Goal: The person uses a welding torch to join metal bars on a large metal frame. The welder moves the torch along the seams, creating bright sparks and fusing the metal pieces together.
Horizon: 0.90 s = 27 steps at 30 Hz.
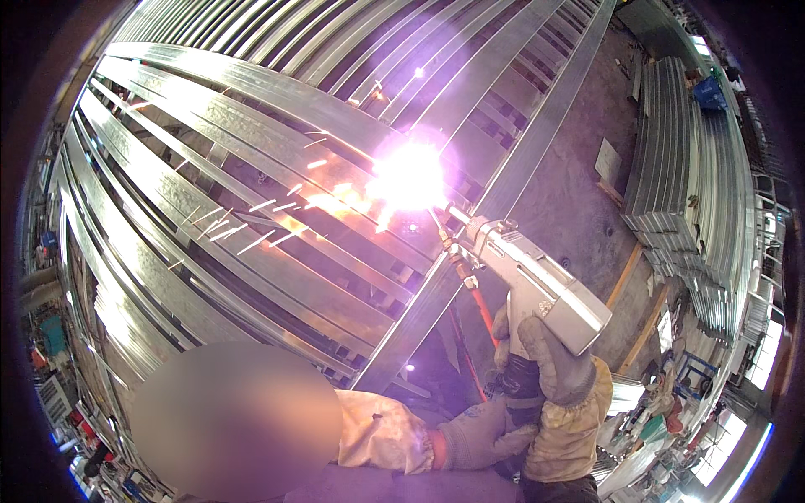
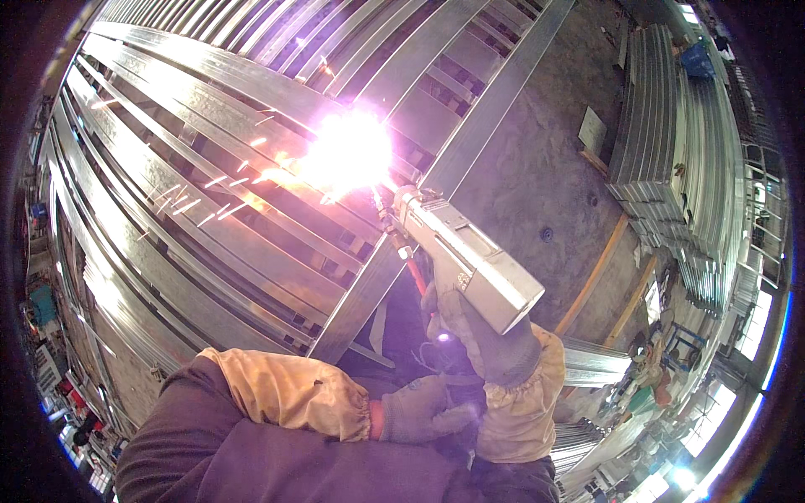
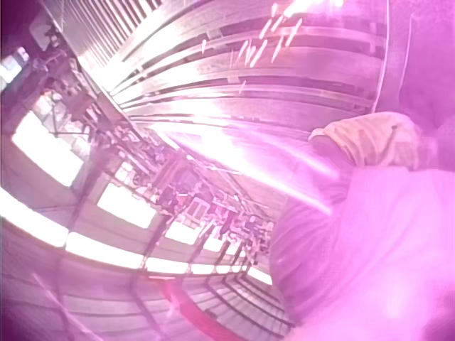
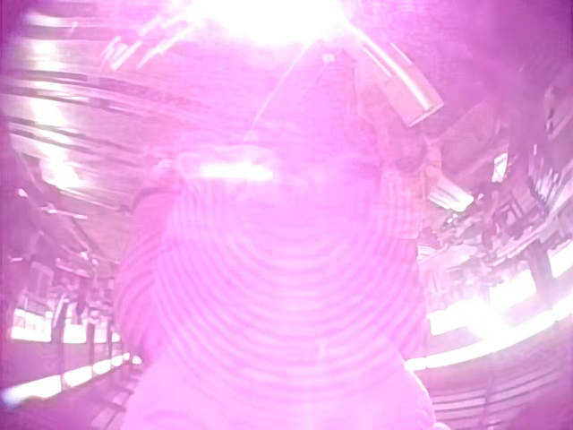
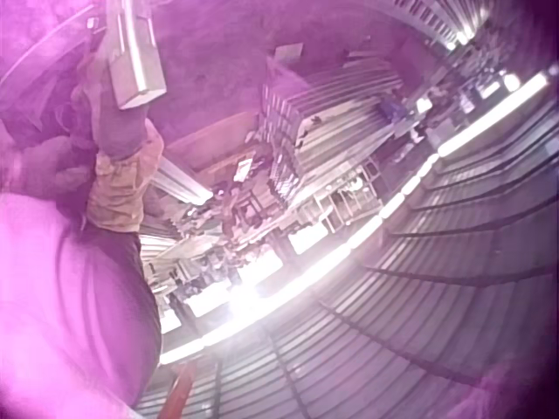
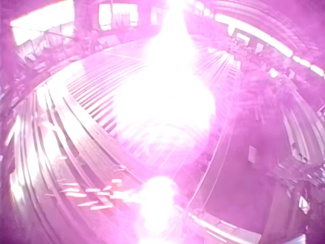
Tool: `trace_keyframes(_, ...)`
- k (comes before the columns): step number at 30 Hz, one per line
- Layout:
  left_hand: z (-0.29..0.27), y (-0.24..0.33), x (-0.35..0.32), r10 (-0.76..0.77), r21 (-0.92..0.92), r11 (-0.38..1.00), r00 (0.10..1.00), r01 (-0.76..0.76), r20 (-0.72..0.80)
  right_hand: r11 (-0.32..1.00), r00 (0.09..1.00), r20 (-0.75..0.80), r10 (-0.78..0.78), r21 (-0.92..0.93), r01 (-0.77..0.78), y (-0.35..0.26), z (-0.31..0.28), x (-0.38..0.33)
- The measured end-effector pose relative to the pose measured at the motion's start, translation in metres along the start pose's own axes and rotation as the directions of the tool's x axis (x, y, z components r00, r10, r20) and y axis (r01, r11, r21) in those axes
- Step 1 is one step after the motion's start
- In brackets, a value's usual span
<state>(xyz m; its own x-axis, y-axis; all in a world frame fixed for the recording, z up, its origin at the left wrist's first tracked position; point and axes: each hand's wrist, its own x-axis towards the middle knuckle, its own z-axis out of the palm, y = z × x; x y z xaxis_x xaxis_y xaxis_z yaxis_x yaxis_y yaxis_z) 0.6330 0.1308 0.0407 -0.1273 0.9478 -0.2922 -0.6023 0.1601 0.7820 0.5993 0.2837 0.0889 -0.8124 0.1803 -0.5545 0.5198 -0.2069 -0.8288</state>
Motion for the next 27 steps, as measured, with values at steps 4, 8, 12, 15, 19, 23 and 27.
trace_keyframes(4,-0.002,0.000,-0.001,-0.017,0.115,0.993,1.000,0.013,0.025,0.995,1.000,-0.025,-0.005,-0.095,0.003,0.000,-0.001,-0.002)
trace_keyframes(8,0.001,0.005,-0.002,0.048,0.009,0.999,0.998,-0.048,-0.027,1.000,0.999,0.053,0.001,-0.024,0.000,0.000,-0.005,0.000)
trace_keyframes(12,0.001,-0.004,0.000,0.066,-0.004,0.998,0.998,-0.066,-0.014,0.993,0.994,0.001,-0.105,0.048,0.105,0.004,0.001,-0.003)
trace_keyframes(15,0.004,-0.006,0.001,0.091,-0.052,0.994,0.995,-0.092,-0.034,0.983,0.994,-0.026,-0.108,0.149,0.111,0.006,-0.006,-0.006)
trace_keyframes(19,0.000,-0.008,0.004,0.118,0.019,0.993,0.992,-0.117,-0.046,0.967,0.991,-0.060,-0.123,0.216,0.133,-0.004,-0.008,-0.007)
trace_keyframes(23,-0.008,-0.015,0.006,0.124,-0.002,0.992,0.985,-0.126,-0.121,0.979,0.990,-0.066,-0.126,0.154,0.135,-0.001,0.004,0.007)
trace_keyframes(27,-0.014,-0.005,0.006,0.131,-0.020,0.991,0.986,-0.133,-0.099,0.994,0.995,-0.074,-0.066,0.086,0.072,-0.002,0.006,0.011)
